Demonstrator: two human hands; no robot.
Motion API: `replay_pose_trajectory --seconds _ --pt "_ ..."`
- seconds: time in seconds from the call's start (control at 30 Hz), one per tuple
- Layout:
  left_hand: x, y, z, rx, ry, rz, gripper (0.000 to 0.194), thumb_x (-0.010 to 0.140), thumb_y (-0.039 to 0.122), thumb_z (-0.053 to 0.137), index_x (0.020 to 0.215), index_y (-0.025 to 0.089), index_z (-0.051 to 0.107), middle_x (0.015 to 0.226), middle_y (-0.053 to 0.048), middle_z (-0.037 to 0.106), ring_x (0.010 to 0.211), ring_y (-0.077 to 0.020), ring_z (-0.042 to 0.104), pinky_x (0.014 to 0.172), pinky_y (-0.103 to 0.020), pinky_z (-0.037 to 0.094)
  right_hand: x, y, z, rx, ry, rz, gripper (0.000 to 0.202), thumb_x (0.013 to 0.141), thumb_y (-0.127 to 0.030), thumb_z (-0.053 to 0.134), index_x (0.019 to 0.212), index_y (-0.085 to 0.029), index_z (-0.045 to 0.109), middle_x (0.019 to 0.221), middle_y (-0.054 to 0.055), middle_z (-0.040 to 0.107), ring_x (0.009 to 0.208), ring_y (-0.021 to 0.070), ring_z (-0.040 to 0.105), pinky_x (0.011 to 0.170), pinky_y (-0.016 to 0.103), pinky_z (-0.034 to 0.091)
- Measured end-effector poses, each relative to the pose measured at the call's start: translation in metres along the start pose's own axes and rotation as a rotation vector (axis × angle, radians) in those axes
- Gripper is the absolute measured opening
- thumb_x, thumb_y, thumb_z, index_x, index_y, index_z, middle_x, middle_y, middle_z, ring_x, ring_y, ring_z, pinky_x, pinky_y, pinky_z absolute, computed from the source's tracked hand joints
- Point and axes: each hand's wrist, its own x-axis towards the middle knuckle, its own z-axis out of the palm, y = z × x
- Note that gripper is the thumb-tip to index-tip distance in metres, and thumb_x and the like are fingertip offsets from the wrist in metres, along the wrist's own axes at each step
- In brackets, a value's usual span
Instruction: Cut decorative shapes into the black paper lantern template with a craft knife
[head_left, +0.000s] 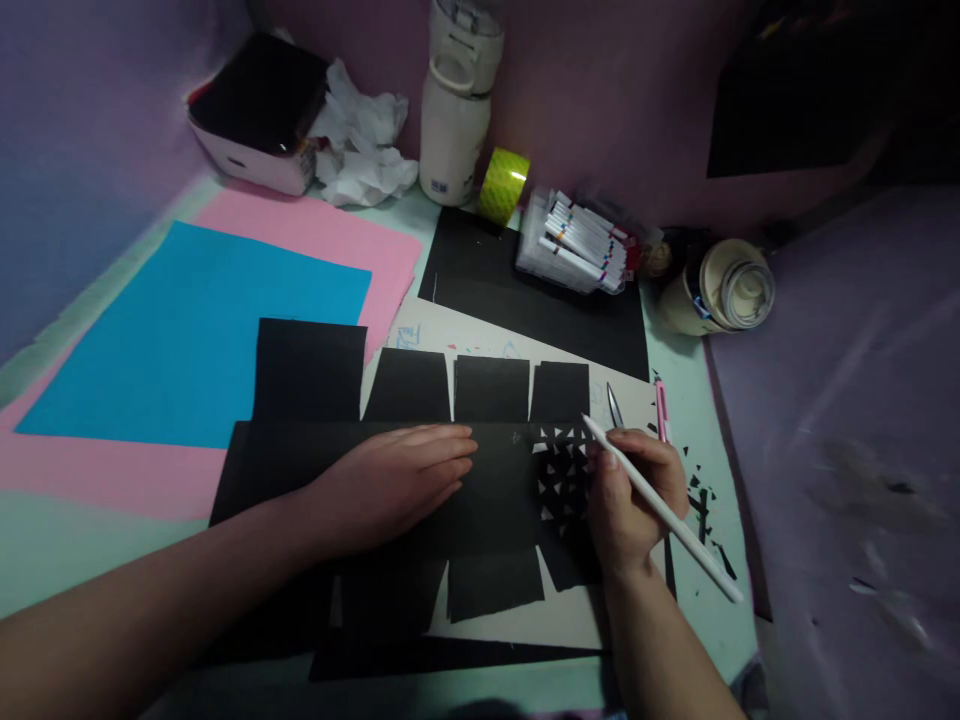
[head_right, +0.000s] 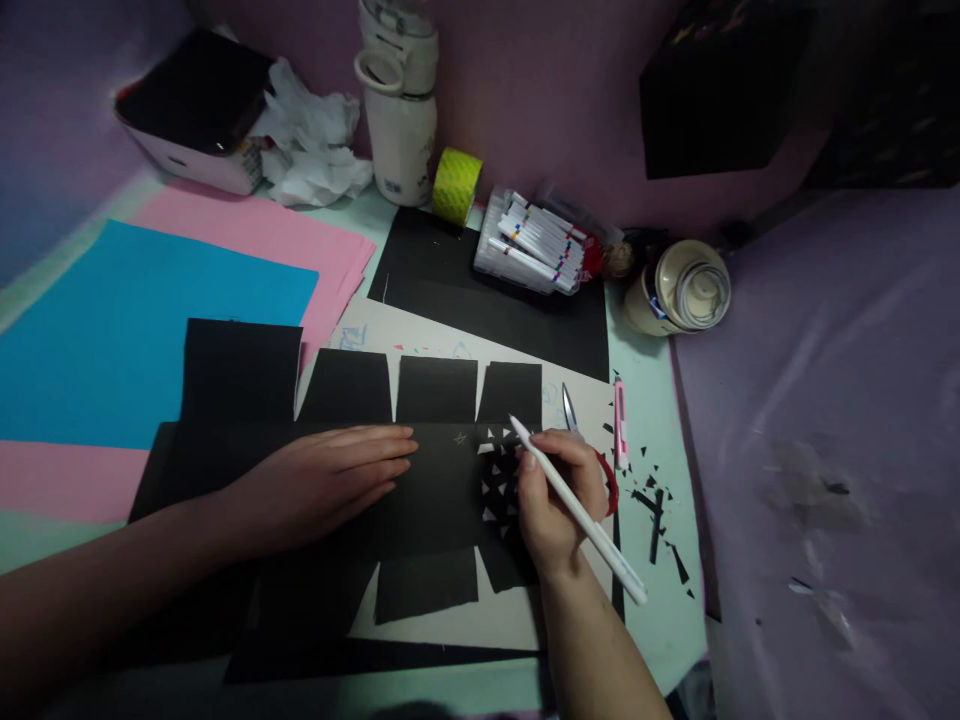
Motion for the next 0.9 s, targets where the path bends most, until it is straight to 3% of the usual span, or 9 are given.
replay_pose_trajectory --seconds 0.17,0.27,0.33,0.43,0.6,0.9 --pt "-0.001 0.000 0.003 0.007 -0.018 -0.006 0.029 0.100 0.027 0.045 0.117 0.016 0.066 0.131 -0.008 0.064 0.125 -0.0232 0.057 0.104 -0.038 0.048 0.001 -0.009 0.001 0.056 -0.181 0.113 0.004 0.083 -0.021 0.063 0.087 -0.023 0.065 0.071 -0.001 0.063 0.059 0.0144 0.059 0.052 0.028 0.048" --pt "-0.001 -0.001 0.005 -0.010 -0.010 -0.001 0.029 0.100 0.027 0.045 0.117 0.016 0.065 0.132 -0.010 0.063 0.126 -0.0229 0.057 0.106 -0.038 0.047 0.013 -0.022 0.003 0.017 -0.405 0.325 0.003 0.085 -0.023 0.062 0.083 -0.022 0.064 0.062 -0.003 0.061 0.053 0.0132 0.057 0.046 0.024 0.044" --pt "-0.001 -0.001 0.006 -0.017 -0.003 0.003 0.029 0.100 0.027 0.045 0.118 0.016 0.065 0.131 -0.010 0.063 0.126 -0.0224 0.056 0.106 -0.038 0.046 0.021 -0.027 0.008 0.020 -0.528 0.363 0.009 0.086 -0.024 0.059 0.078 -0.021 0.063 0.061 -0.003 0.062 0.051 0.0121 0.055 0.045 0.022 0.042" --pt "0.000 0.000 0.006 -0.016 0.002 0.015 0.029 0.100 0.025 0.044 0.118 0.015 0.064 0.129 -0.008 0.065 0.127 -0.0220 0.056 0.107 -0.038 0.045 0.027 -0.022 0.019 -0.032 -0.591 0.300 0.013 0.085 -0.021 0.057 0.072 -0.021 0.060 0.057 -0.004 0.058 0.049 0.0110 0.052 0.045 0.022 0.039" --pt "0.002 0.003 0.004 -0.046 0.015 -0.015 0.027 0.099 0.022 0.046 0.118 0.016 0.064 0.126 -0.006 0.067 0.127 -0.0203 0.056 0.108 -0.035 0.045 0.021 0.000 0.031 -0.044 -0.629 -0.013 0.009 0.083 -0.017 0.056 0.076 -0.021 0.060 0.065 -0.002 0.061 0.056 0.0123 0.056 0.054 0.025 0.044" --pt "0.000 0.003 0.002 -0.041 0.055 0.006 0.026 0.099 0.020 0.047 0.119 0.015 0.062 0.127 -0.009 0.066 0.125 -0.0217 0.057 0.105 -0.038 0.048 0.022 0.005 0.028 -0.014 -0.683 -0.023 0.009 0.084 -0.015 0.055 0.079 -0.021 0.060 0.067 -0.002 0.060 0.058 0.0124 0.057 0.055 0.026 0.045"
